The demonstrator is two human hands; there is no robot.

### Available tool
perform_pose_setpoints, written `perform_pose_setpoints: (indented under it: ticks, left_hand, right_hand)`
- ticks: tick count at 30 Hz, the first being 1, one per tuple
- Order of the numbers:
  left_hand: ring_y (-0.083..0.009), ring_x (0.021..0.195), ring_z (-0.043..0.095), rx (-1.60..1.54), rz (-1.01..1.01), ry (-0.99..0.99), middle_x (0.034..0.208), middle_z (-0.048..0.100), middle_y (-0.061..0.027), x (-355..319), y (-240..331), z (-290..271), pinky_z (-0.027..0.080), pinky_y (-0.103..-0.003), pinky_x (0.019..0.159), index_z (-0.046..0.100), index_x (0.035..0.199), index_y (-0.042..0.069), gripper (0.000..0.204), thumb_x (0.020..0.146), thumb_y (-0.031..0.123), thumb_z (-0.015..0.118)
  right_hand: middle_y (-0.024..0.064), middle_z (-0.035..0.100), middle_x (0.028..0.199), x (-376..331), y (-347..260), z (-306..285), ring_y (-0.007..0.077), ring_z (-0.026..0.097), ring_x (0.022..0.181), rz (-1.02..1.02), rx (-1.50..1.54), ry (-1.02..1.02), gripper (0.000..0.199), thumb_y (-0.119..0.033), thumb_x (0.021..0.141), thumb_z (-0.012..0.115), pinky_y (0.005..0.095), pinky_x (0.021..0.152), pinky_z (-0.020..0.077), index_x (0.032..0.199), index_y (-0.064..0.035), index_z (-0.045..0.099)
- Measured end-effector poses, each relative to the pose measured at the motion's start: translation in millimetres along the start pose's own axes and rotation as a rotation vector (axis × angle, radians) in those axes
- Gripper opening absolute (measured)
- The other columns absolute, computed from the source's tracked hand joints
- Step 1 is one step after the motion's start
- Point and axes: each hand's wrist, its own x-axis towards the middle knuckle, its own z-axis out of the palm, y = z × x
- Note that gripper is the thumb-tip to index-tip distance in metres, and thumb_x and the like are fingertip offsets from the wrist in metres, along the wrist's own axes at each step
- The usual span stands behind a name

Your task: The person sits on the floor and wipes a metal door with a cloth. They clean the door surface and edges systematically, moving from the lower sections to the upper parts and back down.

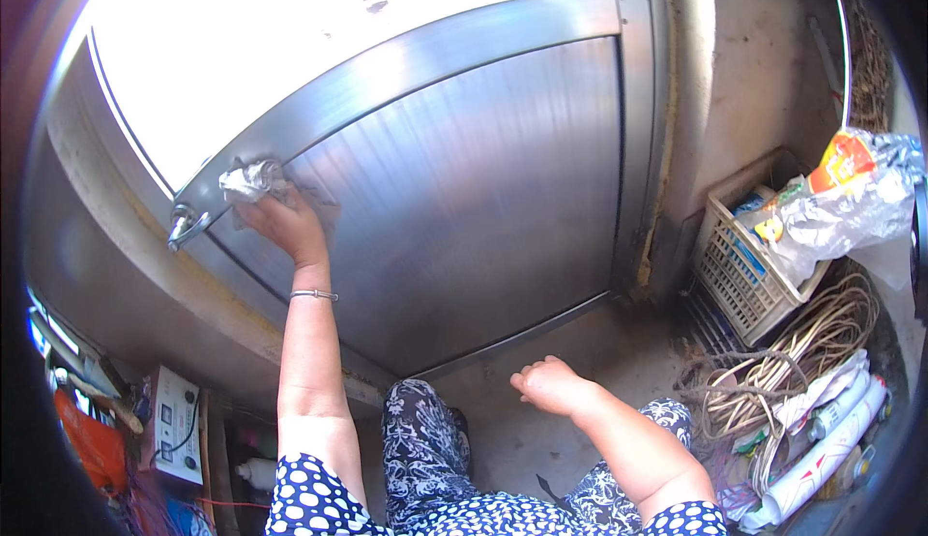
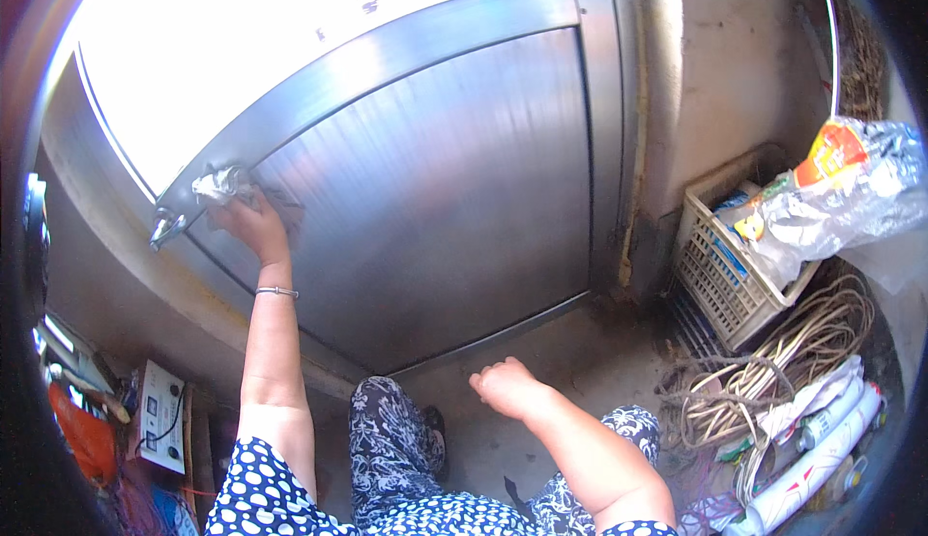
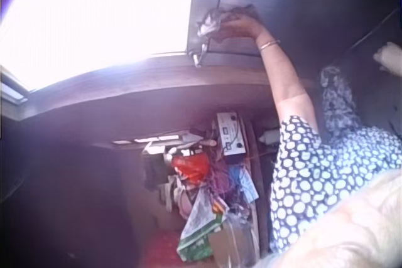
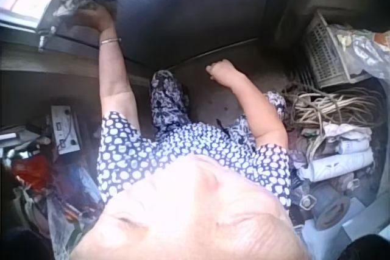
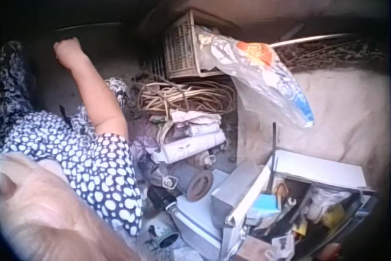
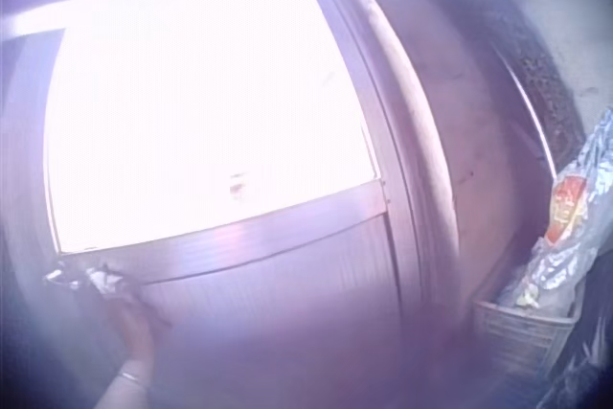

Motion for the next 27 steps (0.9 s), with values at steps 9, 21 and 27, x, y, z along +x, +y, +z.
perform_pose_setpoints:
  ticks: [9,21,27]
  left_hand:
    - [-0.0315,0.133,0.033,0.272,0.371,-0.496,0.141,0.039,-0.0124,23,151,6,0.029,-0.048,0.108,0.052,0.125,0.007,0.042,0.085,0.017,0.057]
    - [-0.0215,0.141,0.020,-0.136,0.857,-0.485,0.150,0.027,-0.0067,21,288,77,0.018,-0.048,0.114,0.053,0.125,0.007,0.040,0.086,0.011,0.053]
    - [-0.0215,0.139,0.027,-0.170,0.936,-0.412,0.145,0.037,-0.0102,22,363,108,0.018,-0.044,0.114,0.050,0.127,0.005,0.042,0.085,0.007,0.050]
  right_hand:
    - [0.0122,0.067,0.078,-5,3,3,0.0284,0.067,0.079,0.004,-0.019,0.034,0.011,-0.012,0.078,0.055,0.0436,0.075,0.0476,0.083,-0.0070,0.064]
    - [0.0098,0.069,0.086,-10,-9,-4,0.0263,0.066,0.085,0.012,0.019,-0.020,0.014,-0.013,0.081,0.054,0.0411,0.078,0.0452,0.085,-0.0083,0.066]
    - [0.0096,0.068,0.082,-7,-10,6,0.0257,0.066,0.082,-0.004,0.056,0.057,0.012,-0.014,0.080,0.055,0.0403,0.075,0.0452,0.082,-0.0090,0.066]
